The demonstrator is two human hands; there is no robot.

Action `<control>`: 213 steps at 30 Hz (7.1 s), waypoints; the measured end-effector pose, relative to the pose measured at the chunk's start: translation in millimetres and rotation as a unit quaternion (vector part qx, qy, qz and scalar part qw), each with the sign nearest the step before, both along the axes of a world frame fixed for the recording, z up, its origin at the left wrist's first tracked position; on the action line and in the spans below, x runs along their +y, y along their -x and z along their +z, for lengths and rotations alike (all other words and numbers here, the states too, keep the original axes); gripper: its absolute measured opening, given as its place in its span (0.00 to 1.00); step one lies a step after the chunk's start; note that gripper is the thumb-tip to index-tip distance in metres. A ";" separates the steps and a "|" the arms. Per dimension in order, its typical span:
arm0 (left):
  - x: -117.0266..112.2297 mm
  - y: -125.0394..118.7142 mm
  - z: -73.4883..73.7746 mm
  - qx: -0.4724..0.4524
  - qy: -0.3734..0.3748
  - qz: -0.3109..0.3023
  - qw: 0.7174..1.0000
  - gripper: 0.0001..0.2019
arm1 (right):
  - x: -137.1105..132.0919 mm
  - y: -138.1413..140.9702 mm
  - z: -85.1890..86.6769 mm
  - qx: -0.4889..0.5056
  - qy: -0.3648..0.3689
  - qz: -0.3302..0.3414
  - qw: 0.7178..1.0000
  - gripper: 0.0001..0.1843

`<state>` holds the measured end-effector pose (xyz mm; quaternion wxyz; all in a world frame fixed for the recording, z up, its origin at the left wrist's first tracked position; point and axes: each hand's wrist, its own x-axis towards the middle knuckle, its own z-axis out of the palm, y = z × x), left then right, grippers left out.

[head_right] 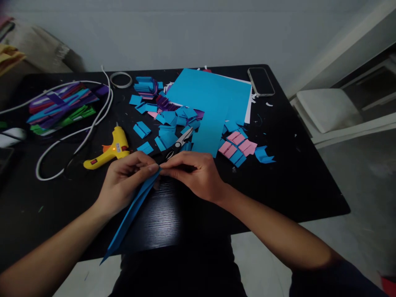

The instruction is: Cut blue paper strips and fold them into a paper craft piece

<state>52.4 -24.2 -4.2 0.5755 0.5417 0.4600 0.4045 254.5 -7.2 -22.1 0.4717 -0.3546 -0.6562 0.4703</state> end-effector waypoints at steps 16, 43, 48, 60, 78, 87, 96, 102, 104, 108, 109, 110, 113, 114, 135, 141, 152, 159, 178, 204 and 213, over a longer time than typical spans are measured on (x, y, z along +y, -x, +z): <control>-0.3 -3.7 -2.3 -0.047 0.031 0.009 0.998 0.08 | -0.3 0.4 0.2 -0.003 -0.025 -0.011 1.000 0.07; 3.2 -2.5 -6.1 -0.058 0.043 0.013 0.997 0.08 | 3.2 0.8 6.5 0.072 0.197 0.051 0.976 0.09; 1.7 -6.6 -4.9 -0.046 0.028 0.008 0.998 0.09 | 1.6 2.6 6.3 0.034 0.215 0.067 0.974 0.14; 0.9 -5.8 -2.9 0.009 0.019 0.006 1.000 0.08 | 6.9 0.0 5.4 0.054 0.194 0.009 0.979 0.15; -2.1 -0.9 -5.2 0.113 -0.050 -0.002 0.992 0.08 | 14.9 -4.9 8.9 0.056 0.189 -0.015 0.980 0.14; -3.2 -0.2 -6.5 0.154 -0.093 -0.002 0.984 0.07 | 11.8 -1.3 7.1 0.042 0.242 0.051 0.968 0.18; 0.1 2.4 -6.2 0.136 -0.057 -0.019 0.989 0.09 | 19.0 -7.7 8.8 0.054 0.225 0.006 0.973 0.16; 5.5 7.1 -2.9 0.127 -0.030 -0.014 0.991 0.11 | 31.4 -16.6 5.0 0.091 0.209 -0.038 0.973 0.10; 7.8 8.9 -1.4 0.126 -0.028 -0.016 0.991 0.11 | 34.1 -18.9 2.8 0.098 0.203 -0.053 0.973 0.08; 12.7 11.1 3.2 0.118 -0.025 -0.014 0.993 0.12 | 37.1 -21.4 0.0 0.106 0.189 -0.071 0.974 0.07; 14.1 11.6 4.4 0.114 -0.024 -0.011 0.993 0.12 | 37.3 -21.4 0.0 0.110 0.186 -0.076 0.973 0.07; 15.4 12.3 5.5 0.110 -0.022 -0.006 0.994 0.12 | 37.3 -21.2 0.4 0.114 0.185 -0.081 0.973 0.07; 19.7 16.4 7.8 0.100 -0.023 0.010 0.995 0.13 | 36.2 -19.4 3.3 0.123 0.189 -0.091 0.970 0.08; 21.0 18.6 8.2 0.103 -0.027 0.017 0.994 0.12 | 35.7 -18.6 4.4 0.123 0.192 -0.094 0.969 0.09; 22.7 38.4 15.0 0.218 -0.132 -0.183 0.949 0.07 | 21.0 -21.3 24.9 -0.159 0.228 0.318 0.906 0.16; 26.0 42.7 15.0 0.211 -0.107 -0.132 0.963 0.07 | 14.6 -13.4 15.0 -0.079 0.347 0.317 0.879 0.19; 26.3 32.3 9.5 0.113 -0.023 -0.089 0.989 0.06 | 4.2 2.2 5.0 0.052 0.410 0.275 0.868 0.22; 23.2 23.5 6.0 0.050 0.006 -0.048 0.998 0.07 | 1.8 6.4 2.3 0.068 0.360 0.225 0.903 0.18; 17.8 17.5 2.1 0.066 -0.003 -0.037 0.997 0.08 | -6.9 12.5 0.3 0.101 0.380 0.165 0.905 0.20; 9.9 9.9 2.2 0.044 0.072 -0.092 0.992 0.11 | 1.5 8.1 3.6 0.041 0.213 0.058 0.974 0.13; 10.7 8.1 2.1 0.026 0.059 -0.097 0.993 0.10 | -0.1 7.6 4.6 0.036 0.221 0.047 0.973 0.12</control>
